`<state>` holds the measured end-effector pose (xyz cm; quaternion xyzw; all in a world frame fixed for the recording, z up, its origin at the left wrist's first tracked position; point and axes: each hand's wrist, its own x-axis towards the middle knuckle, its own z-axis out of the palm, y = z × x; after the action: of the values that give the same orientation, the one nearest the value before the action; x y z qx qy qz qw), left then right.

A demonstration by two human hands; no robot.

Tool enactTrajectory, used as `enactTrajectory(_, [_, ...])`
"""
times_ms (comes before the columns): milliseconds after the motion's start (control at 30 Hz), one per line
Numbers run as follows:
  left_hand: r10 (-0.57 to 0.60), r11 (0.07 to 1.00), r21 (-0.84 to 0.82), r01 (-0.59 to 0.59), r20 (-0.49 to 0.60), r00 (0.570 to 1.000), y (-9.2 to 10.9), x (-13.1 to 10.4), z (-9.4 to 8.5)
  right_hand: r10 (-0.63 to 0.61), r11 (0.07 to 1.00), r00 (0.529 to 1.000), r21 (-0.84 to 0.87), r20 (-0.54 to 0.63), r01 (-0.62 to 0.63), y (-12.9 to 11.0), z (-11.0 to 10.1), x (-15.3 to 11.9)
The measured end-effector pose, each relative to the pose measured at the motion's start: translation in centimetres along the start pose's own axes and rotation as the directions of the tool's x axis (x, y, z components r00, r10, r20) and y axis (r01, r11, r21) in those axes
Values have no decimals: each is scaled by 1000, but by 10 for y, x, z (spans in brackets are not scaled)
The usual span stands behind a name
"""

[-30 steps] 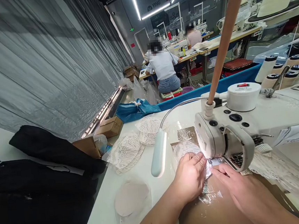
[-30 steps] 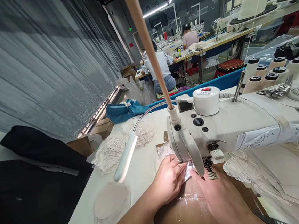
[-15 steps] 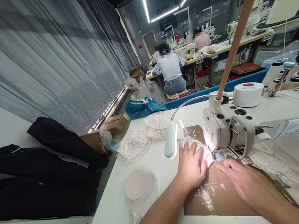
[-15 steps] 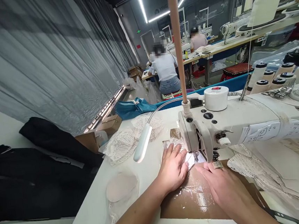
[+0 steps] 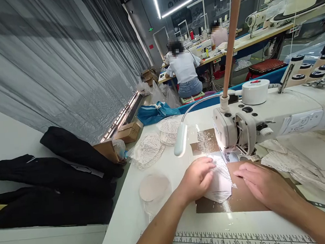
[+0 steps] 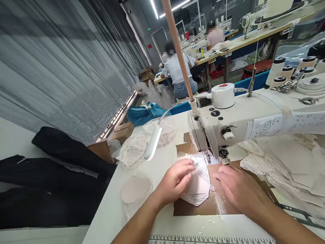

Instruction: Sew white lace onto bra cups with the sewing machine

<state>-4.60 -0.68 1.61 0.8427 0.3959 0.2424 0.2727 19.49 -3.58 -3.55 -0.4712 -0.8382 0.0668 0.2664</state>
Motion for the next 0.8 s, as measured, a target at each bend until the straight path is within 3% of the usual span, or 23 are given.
enactTrajectory(67, [-28,994,105,30,-19,999,0,1,5,8,1000,1000,1,5,-8,1,-1,-1])
enactTrajectory(167, [65,978,185,-95,163,984,5,2,12,27,1000,1000,-11,-13,-27,3,-2,-4])
enactTrajectory(233, [157,965,161,-208,281,947,11,2,14,28,999,999,-26,-32,-29,4,-2,-5])
enactTrajectory(300, [211,954,134,-267,333,919,15,3,15,7,999,1000,-40,-29,-9,4,-2,-4])
enactTrajectory(433, [147,971,150,-185,233,961,17,7,16,-69,992,996,-103,64,75,3,-3,-1])
enactTrajectory(533, [55,968,232,-93,165,985,14,11,20,-74,987,996,-136,56,81,3,1,-2])
enactTrajectory(800, [64,944,307,-122,194,979,10,22,25,-98,975,995,-202,-31,90,5,7,-4])
